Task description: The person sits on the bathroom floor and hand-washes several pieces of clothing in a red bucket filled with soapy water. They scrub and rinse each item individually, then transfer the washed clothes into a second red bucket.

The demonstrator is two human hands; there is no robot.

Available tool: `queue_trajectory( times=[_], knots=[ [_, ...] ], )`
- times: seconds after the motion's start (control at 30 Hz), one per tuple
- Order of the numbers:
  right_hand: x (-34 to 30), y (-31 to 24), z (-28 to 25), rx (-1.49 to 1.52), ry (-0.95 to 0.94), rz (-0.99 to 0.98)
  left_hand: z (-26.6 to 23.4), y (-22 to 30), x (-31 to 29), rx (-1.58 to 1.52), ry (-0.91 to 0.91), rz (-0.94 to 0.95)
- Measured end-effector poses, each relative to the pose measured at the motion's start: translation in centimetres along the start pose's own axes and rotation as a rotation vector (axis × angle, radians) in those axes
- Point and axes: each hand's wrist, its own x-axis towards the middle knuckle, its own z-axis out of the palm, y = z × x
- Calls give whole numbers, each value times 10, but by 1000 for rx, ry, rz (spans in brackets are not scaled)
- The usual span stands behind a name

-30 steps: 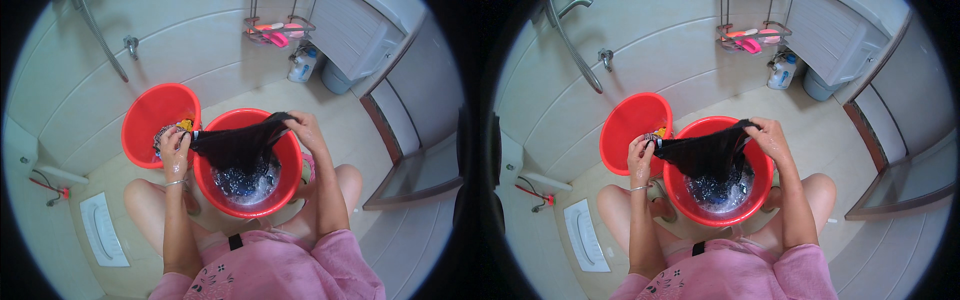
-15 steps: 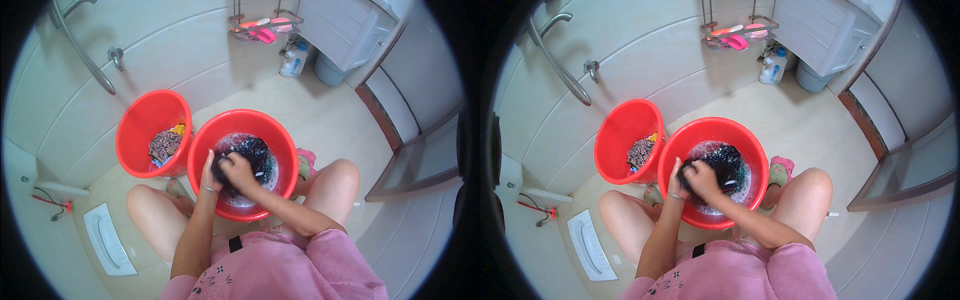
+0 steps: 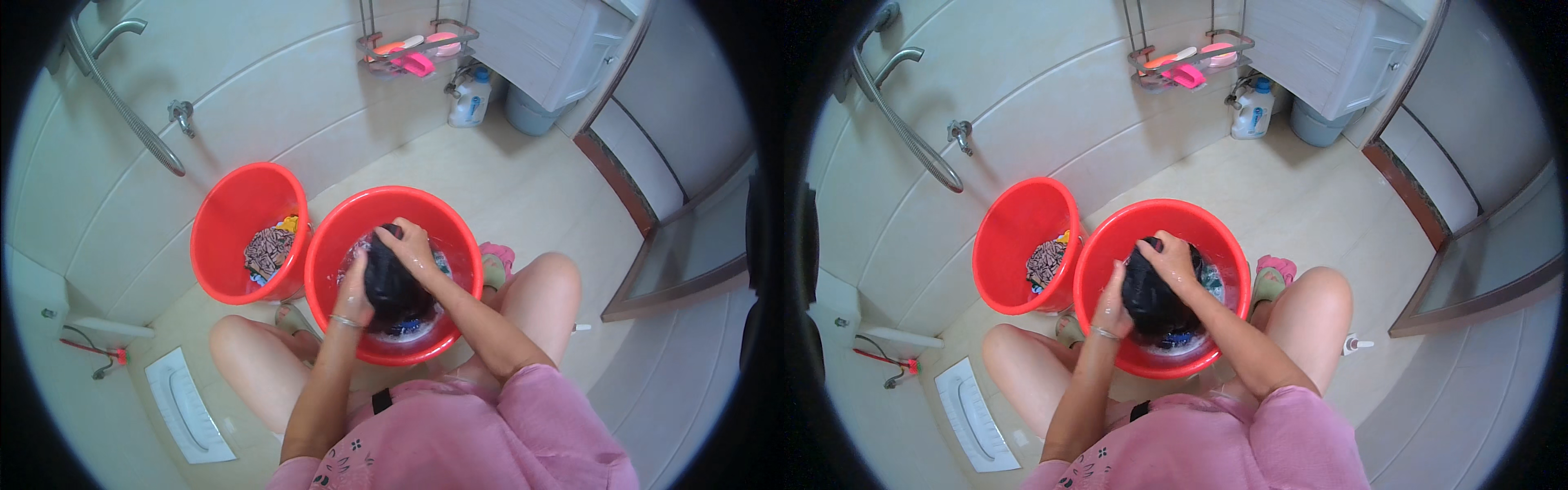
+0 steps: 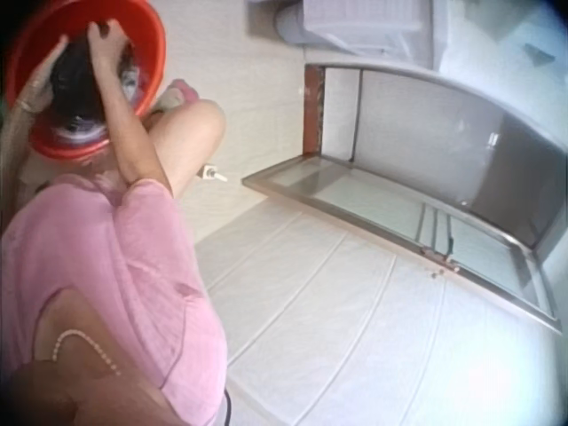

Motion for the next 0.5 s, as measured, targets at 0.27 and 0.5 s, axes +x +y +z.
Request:
queue_trajectory(
  times=[0.27,0.5],
  knots=[
    [-17,-102,-20,175,-480,-492,23,22,-13,1160,-64,861],
    [4,-99,-77,163,-494,-394,110,74,-43,466,99,701]
  ],
)
